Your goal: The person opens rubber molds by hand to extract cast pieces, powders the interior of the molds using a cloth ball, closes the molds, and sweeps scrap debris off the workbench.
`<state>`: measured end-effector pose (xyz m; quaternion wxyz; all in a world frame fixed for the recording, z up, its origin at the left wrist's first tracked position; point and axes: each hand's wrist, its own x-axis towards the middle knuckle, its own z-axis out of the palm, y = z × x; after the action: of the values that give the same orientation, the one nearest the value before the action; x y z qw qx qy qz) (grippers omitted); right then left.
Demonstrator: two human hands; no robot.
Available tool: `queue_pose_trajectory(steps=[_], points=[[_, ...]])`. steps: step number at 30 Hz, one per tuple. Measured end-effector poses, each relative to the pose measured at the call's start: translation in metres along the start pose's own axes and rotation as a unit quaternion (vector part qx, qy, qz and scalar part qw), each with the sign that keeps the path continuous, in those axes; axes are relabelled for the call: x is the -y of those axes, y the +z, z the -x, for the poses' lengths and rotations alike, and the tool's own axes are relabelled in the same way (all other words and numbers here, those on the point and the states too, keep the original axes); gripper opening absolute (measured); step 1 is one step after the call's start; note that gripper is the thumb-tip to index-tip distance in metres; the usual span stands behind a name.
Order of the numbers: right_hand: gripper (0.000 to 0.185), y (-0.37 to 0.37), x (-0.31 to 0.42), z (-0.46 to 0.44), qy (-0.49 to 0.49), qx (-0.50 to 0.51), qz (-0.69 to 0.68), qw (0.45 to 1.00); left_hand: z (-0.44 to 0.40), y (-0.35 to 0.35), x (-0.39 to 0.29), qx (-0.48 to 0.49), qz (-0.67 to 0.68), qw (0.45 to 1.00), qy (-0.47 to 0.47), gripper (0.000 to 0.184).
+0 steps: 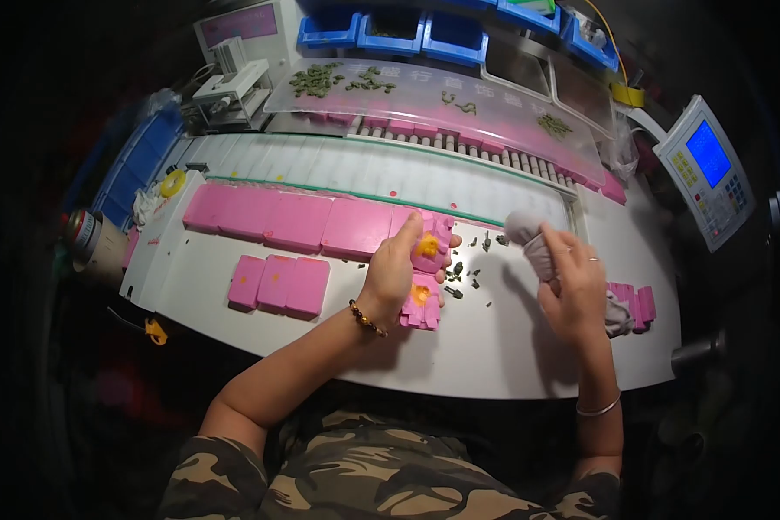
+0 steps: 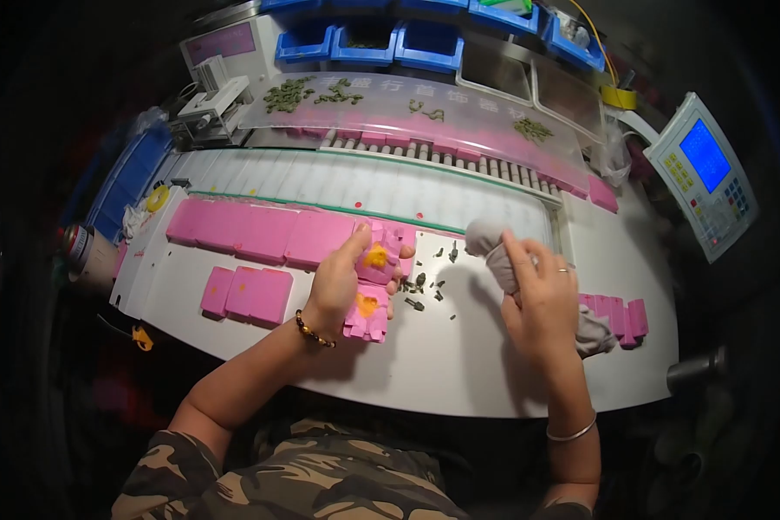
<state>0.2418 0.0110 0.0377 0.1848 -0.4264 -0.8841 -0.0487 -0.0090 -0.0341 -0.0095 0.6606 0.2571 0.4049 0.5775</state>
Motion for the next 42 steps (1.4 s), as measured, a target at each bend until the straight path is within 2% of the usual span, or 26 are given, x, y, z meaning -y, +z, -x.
queue_pose_trajectory(steps=[3, 5, 7, 8, 9, 10, 11, 14, 17, 18, 20, 21, 22, 23, 26, 29, 30, 31, 33, 34, 35, 38, 40, 42], points=[[0.069, -0.028, 0.033, -0.012, -0.024, -0.245, 0.019, 0.969, -0.001, -0.003, 0.005, -0.011, 0.004, 1.0, -0.001, 0.056], [0.066, -0.035, 0.052, -0.013, -0.086, -0.244, -0.051, 0.965, -0.003, -0.001, 0.007, -0.017, 0.008, 1.0, 0.007, 0.056], [0.059, -0.011, 0.068, -0.004, -0.153, -0.141, 0.034, 0.978, -0.005, 0.004, 0.006, -0.023, 0.015, 0.999, 0.027, 0.055], [0.056, 0.002, 0.076, 0.0, -0.19, -0.09, 0.069, 0.975, -0.004, 0.003, 0.005, -0.013, -0.025, 0.999, 0.019, 0.055], [0.054, 0.019, 0.084, 0.004, -0.182, -0.103, 0.091, 0.974, -0.001, -0.001, 0.003, -0.003, -0.063, 0.998, 0.011, 0.054], [0.054, 0.018, 0.078, 0.006, -0.184, -0.06, 0.072, 0.978, 0.0, -0.003, 0.002, 0.004, -0.099, 0.995, 0.007, 0.053], [0.054, 0.013, 0.074, 0.001, -0.188, -0.023, 0.053, 0.981, -0.002, -0.005, 0.002, 0.006, -0.077, 0.997, 0.017, 0.052], [0.051, -0.014, 0.079, -0.011, -0.179, -0.032, 0.05, 0.982, 0.005, -0.011, 0.015, -0.006, -0.021, 1.0, 0.012, 0.05], [0.048, -0.049, 0.083, -0.022, -0.141, -0.179, 0.049, 0.972, 0.001, -0.011, 0.0, -0.042, 0.018, 0.999, 0.024, 0.047], [0.055, -0.055, 0.083, -0.023, -0.129, -0.228, 0.037, 0.964, 0.002, -0.013, -0.004, -0.027, 0.025, 0.999, 0.024, 0.046], [0.058, -0.063, 0.097, -0.019, -0.1, -0.267, 0.063, 0.956, 0.0, -0.006, -0.004, -0.038, 0.009, 0.996, 0.075, 0.047], [0.055, -0.038, 0.096, -0.016, -0.137, -0.217, 0.062, 0.965, 0.001, -0.002, -0.006, -0.042, 0.001, 0.994, 0.098, 0.048], [0.053, -0.013, 0.094, -0.013, -0.171, -0.164, 0.056, 0.97, 0.011, 0.01, -0.021, 0.006, -0.02, 0.989, 0.143, 0.048], [0.051, 0.001, 0.105, -0.003, -0.179, -0.098, 0.076, 0.976, 0.007, 0.002, -0.025, -0.054, -0.094, 0.985, 0.137, 0.05], [0.05, -0.005, 0.087, -0.009, -0.206, -0.021, 0.032, 0.978, -0.004, -0.015, 0.008, -0.057, -0.078, 0.975, 0.201, 0.051], [0.053, -0.032, 0.085, -0.014, -0.169, -0.034, 0.003, 0.985, -0.001, -0.016, -0.003, -0.051, -0.026, 0.982, 0.178, 0.053], [0.045, -0.045, 0.086, -0.016, -0.158, -0.083, 0.019, 0.984, 0.006, -0.015, -0.013, -0.059, -0.026, 0.985, 0.159, 0.06], [0.043, -0.048, 0.085, -0.021, -0.148, -0.176, -0.026, 0.973, 0.007, -0.015, -0.016, -0.068, -0.03, 0.98, 0.186, 0.06], [0.044, -0.051, 0.094, -0.02, -0.153, -0.206, 0.009, 0.967, 0.009, -0.013, -0.018, -0.083, -0.042, 0.967, 0.237, 0.06], [0.045, -0.044, 0.096, -0.013, -0.184, -0.154, 0.024, 0.97, 0.015, -0.007, -0.021, -0.059, -0.044, 0.962, 0.263, 0.059], [0.045, -0.037, 0.099, -0.006, -0.215, -0.102, 0.036, 0.971, 0.014, -0.001, -0.023, -0.052, -0.151, 0.908, 0.387, 0.06], [0.043, -0.018, 0.102, -0.001, -0.232, -0.023, 0.026, 0.972, 0.022, 0.005, -0.025, -0.039, -0.129, 0.916, 0.378, 0.06], [0.042, -0.031, 0.097, -0.007, -0.213, -0.059, 0.028, 0.975, 0.02, -0.006, -0.011, -0.058, -0.119, 0.924, 0.358, 0.06], [0.039, -0.047, 0.096, -0.015, -0.178, -0.123, 0.013, 0.976, 0.023, -0.011, -0.015, -0.036, -0.07, 0.947, 0.312, 0.06]])
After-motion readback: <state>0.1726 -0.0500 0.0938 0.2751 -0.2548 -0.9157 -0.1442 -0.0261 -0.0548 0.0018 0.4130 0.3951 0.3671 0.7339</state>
